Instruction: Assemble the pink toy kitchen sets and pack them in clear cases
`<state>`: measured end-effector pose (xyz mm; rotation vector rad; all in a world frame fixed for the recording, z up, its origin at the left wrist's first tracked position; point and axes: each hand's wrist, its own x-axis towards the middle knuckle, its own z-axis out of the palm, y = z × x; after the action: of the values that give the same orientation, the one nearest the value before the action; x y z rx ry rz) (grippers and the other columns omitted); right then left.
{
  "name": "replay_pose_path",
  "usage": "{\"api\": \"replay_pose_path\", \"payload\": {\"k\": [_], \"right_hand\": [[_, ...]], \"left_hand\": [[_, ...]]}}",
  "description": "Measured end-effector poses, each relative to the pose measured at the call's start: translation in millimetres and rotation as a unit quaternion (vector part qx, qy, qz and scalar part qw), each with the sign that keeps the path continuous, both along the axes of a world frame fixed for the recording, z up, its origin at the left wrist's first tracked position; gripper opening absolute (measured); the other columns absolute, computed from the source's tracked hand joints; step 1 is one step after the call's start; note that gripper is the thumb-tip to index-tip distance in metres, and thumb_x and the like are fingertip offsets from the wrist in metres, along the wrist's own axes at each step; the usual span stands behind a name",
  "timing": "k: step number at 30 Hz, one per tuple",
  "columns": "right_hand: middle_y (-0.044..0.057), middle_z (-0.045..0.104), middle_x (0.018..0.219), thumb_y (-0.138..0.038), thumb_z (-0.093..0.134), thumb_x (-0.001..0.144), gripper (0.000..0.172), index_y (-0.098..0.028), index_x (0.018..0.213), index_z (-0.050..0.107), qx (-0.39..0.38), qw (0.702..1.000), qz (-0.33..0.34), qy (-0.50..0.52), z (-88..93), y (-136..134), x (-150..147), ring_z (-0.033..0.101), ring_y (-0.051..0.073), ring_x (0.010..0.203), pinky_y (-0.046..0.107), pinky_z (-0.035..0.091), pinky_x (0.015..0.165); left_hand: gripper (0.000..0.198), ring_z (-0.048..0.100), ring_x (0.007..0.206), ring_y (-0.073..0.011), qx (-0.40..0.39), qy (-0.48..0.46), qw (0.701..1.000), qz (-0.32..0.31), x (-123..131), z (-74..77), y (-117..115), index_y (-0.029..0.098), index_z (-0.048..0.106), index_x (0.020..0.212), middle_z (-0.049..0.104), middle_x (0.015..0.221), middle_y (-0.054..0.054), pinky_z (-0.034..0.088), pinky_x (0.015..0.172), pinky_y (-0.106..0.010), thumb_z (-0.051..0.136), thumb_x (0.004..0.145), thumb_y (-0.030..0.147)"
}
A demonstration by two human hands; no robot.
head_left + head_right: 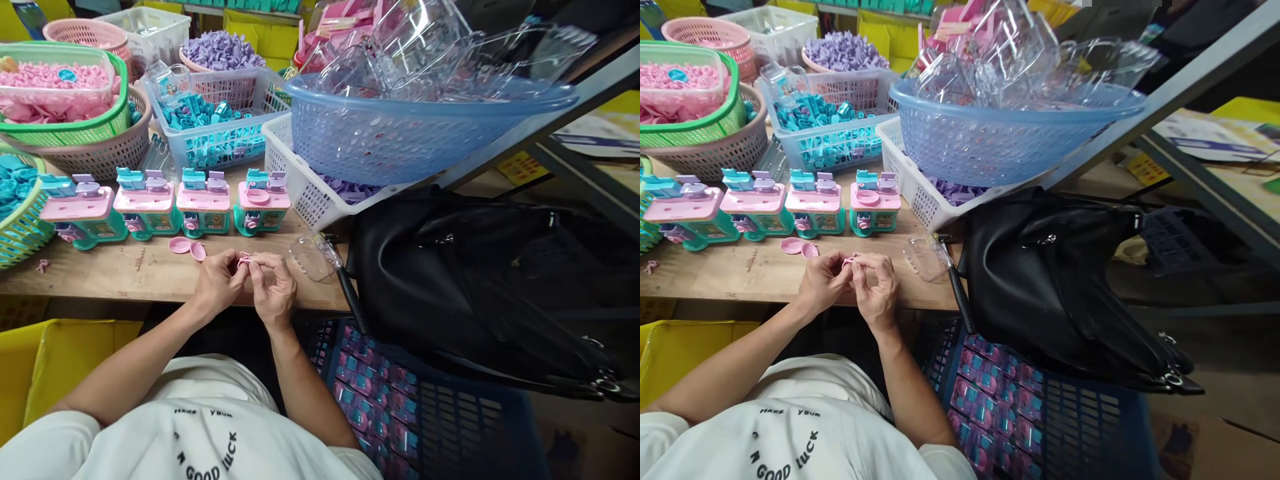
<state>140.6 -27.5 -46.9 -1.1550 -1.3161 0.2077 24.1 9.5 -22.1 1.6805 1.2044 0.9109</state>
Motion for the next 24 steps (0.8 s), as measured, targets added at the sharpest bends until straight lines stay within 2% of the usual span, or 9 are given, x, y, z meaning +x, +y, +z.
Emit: {"api": "replay_pose_path", "payload": {"k": [6,11,14,20,24], "right_hand": [[0.005,0.075,0.092,-0.029,0.056,0.097,0.010,-0.024,0.092,0.063,-0.008,1.000,-0.006,-0.011,-1.5,-0.1,-0.5,0.072,0.020,0.092,0.041,0.057,0.090],[0.005,0.076,0.089,-0.028,0.056,0.097,0.010,-0.024,0.091,0.063,-0.005,1.000,-0.010,-0.016,-3.3,0.1,-3.0,0.073,0.021,0.094,0.044,0.056,0.096],[0.004,0.076,0.090,-0.024,0.057,0.096,0.008,-0.024,0.091,0.063,0.003,1.000,-0.007,-0.028,-1.9,-0.6,-3.8,0.073,0.020,0.094,0.042,0.055,0.096],[0.005,0.076,0.090,-0.026,0.057,0.096,0.010,-0.025,0.089,0.065,-0.013,0.994,-0.042,-0.096,2.8,-3.2,-9.4,0.072,0.022,0.094,0.046,0.051,0.100],[0.005,0.076,0.088,-0.024,0.056,0.096,0.013,-0.024,0.085,0.063,-0.005,0.990,-0.067,-0.122,1.8,-0.5,-18.2,0.072,0.021,0.093,0.048,0.046,0.104]], "left_hand": [[0.023,0.053,0.057,-0.0114,0.037,0.043,0.998,0.007,-0.3,-1.1,0.9,0.016,0.061,0.072,0.064,0.065,-0.004,0.041,0.055,-0.022,0.054,0.084,0.034],[0.023,0.047,0.054,-0.0107,0.042,0.048,0.998,0.005,-0.4,-1.2,0.3,0.017,0.058,0.069,0.057,0.058,-0.001,0.035,0.051,-0.021,0.053,0.084,0.033],[0.019,0.048,0.053,-0.0108,0.075,0.079,0.994,0.008,-2.2,-2.1,0.7,0.018,0.057,0.069,0.057,0.059,-0.001,0.035,0.052,-0.022,0.052,0.084,0.030],[0.017,0.056,0.056,-0.0164,0.223,0.188,0.956,0.015,-6.6,-6.9,2.7,0.018,0.057,0.078,0.062,0.064,-0.006,0.035,0.055,-0.027,0.045,0.086,0.025],[0.016,0.059,0.060,-0.0184,0.234,0.239,0.942,0.010,-9.3,-9.5,0.2,0.017,0.058,0.080,0.066,0.069,-0.009,0.033,0.055,-0.028,0.044,0.086,0.022]]}}
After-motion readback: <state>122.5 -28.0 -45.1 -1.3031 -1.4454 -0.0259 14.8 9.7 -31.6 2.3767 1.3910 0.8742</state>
